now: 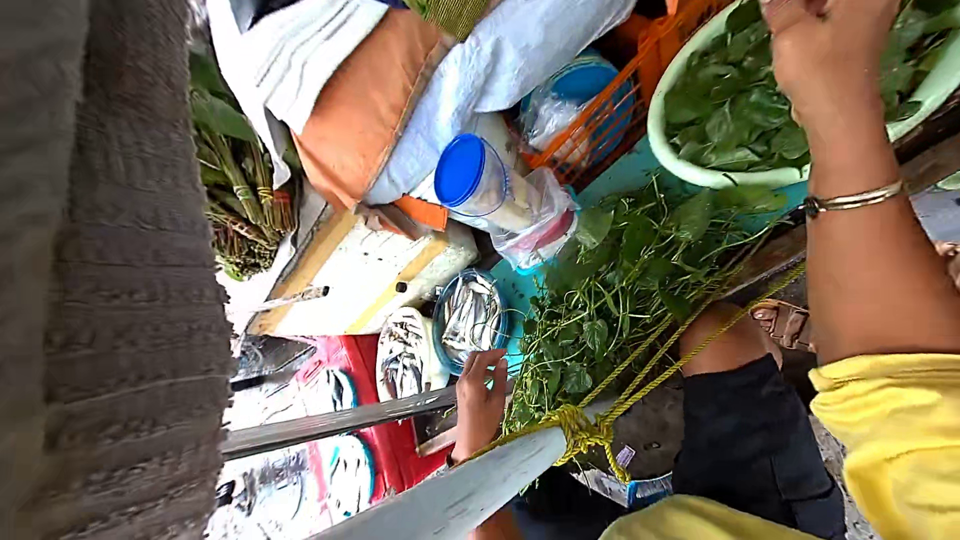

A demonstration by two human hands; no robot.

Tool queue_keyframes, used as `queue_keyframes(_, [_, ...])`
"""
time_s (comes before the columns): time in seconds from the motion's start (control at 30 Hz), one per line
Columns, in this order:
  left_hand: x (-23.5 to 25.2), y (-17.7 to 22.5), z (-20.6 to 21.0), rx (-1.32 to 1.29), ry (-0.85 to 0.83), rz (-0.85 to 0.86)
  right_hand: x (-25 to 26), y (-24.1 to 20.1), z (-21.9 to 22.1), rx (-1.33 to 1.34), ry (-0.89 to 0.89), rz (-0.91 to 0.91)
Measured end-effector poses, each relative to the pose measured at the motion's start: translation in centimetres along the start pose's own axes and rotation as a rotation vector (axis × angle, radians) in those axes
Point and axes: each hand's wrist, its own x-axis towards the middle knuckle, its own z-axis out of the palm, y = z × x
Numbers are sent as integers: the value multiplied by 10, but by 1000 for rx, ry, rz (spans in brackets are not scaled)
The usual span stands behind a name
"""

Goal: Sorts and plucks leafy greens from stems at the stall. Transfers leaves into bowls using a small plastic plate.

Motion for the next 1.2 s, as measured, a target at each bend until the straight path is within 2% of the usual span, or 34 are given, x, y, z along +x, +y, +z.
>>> queue_keyframes(0.07, [15, -4, 14, 13, -60, -29, -21, -22, 15, 240, -14, 66])
queue_keyframes(0.13, [27, -12, 27, 36, -149, -87, -52, -54, 28, 388, -158, 46])
queue_keyframes(0.27, [34, -19, 41, 13, -319, -175, -111, -93, 57, 465, -536, -194])
queue_keyframes(0.37, [26, -10, 45, -54, -215, -97, -144, -93, 73, 463, -726, -300])
queue_keyframes(0.47, [25, 9, 51, -125, -112, 52, -156, -84, 71, 302, -812, -315])
queue_keyframes(0.53, [31, 18, 58, -162, -73, 131, -159, -76, 62, 201, -803, -270])
queue_keyframes(0.67, [51, 27, 74, -173, -33, 229, -187, -55, 41, 125, -637, -211])
queue_keyframes(0.9, [77, 37, 97, -178, -127, 323, -188, -38, 44, 86, -489, -109])
queue_keyframes(1.1, [79, 45, 72, -609, 28, 204, -172, -17, 32, 102, -293, 11])
queue_keyframes(1.2, [79, 40, 61, -790, 127, 186, -171, -12, 32, 161, -315, 7])
